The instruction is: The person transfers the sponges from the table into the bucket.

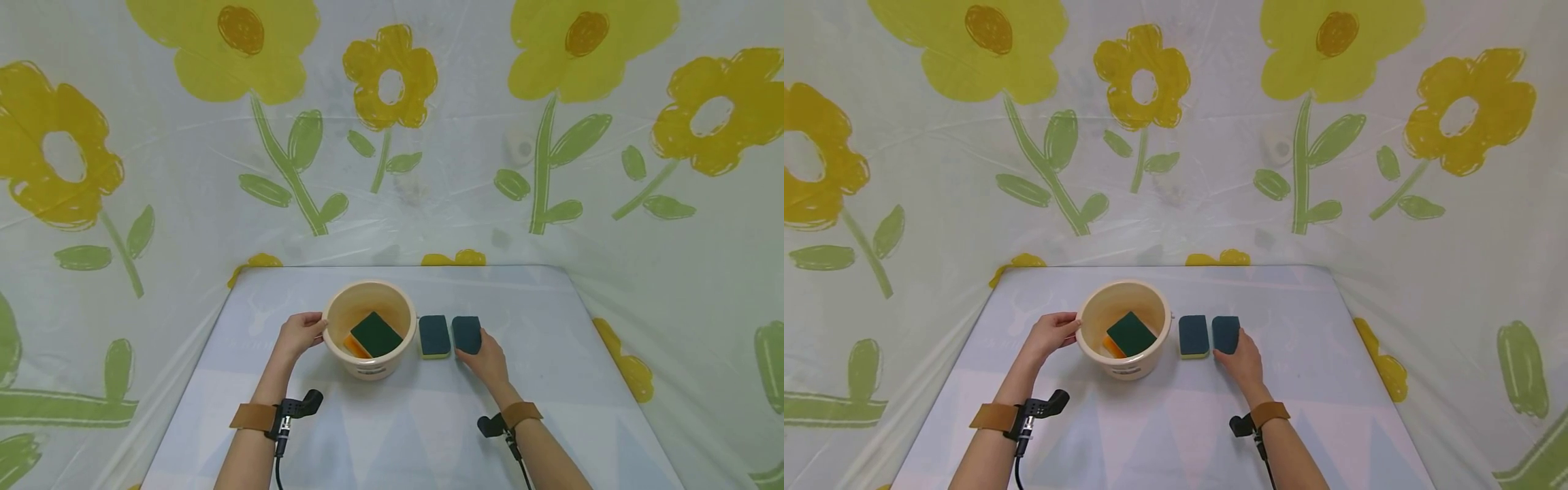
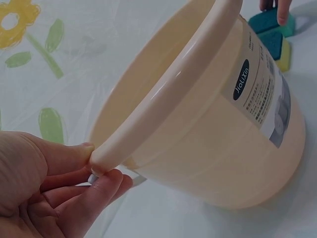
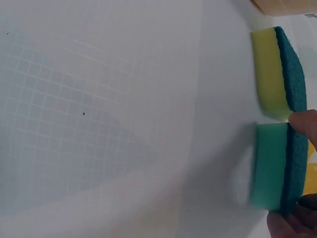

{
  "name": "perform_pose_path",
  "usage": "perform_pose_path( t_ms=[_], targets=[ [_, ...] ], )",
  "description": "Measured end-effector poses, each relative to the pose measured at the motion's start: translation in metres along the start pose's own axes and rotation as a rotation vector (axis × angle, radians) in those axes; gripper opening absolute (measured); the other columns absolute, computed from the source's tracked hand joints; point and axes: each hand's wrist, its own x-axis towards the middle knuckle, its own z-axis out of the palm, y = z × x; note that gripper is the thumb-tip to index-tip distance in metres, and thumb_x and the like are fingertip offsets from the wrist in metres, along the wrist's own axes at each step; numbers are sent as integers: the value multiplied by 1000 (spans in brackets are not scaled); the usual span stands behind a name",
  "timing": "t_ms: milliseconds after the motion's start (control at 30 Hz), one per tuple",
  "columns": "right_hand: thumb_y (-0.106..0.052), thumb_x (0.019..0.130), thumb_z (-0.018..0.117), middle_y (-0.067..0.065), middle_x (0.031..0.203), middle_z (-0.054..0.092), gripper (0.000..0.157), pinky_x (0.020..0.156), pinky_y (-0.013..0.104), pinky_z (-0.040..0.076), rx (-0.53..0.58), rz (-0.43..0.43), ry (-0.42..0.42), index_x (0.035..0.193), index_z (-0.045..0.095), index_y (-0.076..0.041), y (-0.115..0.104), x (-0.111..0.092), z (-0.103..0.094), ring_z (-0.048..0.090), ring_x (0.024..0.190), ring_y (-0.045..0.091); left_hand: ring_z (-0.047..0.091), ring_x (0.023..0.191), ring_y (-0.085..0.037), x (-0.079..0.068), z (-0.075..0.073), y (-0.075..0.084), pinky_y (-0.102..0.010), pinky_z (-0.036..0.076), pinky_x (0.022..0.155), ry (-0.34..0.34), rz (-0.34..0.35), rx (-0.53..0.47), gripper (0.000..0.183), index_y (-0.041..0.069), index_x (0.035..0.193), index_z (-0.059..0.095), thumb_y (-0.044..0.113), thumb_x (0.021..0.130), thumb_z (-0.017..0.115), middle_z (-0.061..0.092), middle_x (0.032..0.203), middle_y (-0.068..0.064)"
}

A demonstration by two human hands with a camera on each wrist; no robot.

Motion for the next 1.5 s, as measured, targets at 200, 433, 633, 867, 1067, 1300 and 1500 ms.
perform_pose_path(
  t_ms=[200, 433, 633, 867, 1067, 1300, 1500],
  targets=[
    [-29, 83, 75, 34, 146, 36, 88, 110, 58, 33, 17, -11, -17, 145, 30, 14, -2, -1, -8, 35, 134, 47, 66, 103, -34, 0, 1, 0, -34, 58, 83, -3, -1, 5, 41, -10, 133, 52, 13, 99, 57, 59, 124, -30],
    [-30, 84, 75, 35, 144, 37, 86, 108, 59, 35, 4, -50, -6, 144, 32, 14, -7, -2, -21, 37, 132, 48, 66, 104, -35, 0, 0, 2, -35, 58, 84, -8, -11, 6, 41, -11, 133, 51, 12, 100, 56, 58, 125, -31],
    [-32, 84, 74, 34, 145, 37, 87, 108, 59, 36, 2, -61, -11, 144, 32, 13, -15, 0, -33, 37, 132, 48, 66, 105, -34, 0, 0, 3, -35, 57, 84, -11, -14, 2, 41, -10, 133, 52, 13, 100, 56, 58, 125, -30],
    [-38, 83, 74, 32, 146, 37, 90, 108, 57, 37, -21, -67, -25, 145, 32, 11, -30, 1, -52, 38, 133, 46, 66, 104, -34, 1, 1, 2, -35, 57, 84, -9, -16, 4, 40, -9, 133, 52, 13, 100, 56, 59, 125, -30],
    [-41, 83, 74, 31, 146, 38, 90, 106, 57, 39, -25, -93, -50, 146, 34, 9, -50, 0, -70, 39, 132, 46, 65, 105, -35, 0, 0, 3, -36, 57, 85, -15, -18, 5, 40, -9, 133, 52, 13, 100, 55, 58, 126, -30],
    [-42, 82, 74, 29, 145, 41, 89, 103, 56, 43, -54, -155, -65, 146, 36, 7, -79, -5, -88, 43, 130, 44, 65, 105, -34, 0, -1, 2, -35, 57, 84, -15, -27, -2, 41, -9, 134, 51, 13, 100, 55, 58, 126, -30],
    [-42, 81, 75, 25, 147, 42, 89, 102, 55, 44, -52, -187, -87, 147, 36, 3, -107, -12, -99, 43, 132, 41, 65, 105, -35, 0, 0, 2, -35, 57, 84, -15, -23, -5, 40, -10, 133, 52, 13, 100, 56, 58, 126, -31]
  ],
)
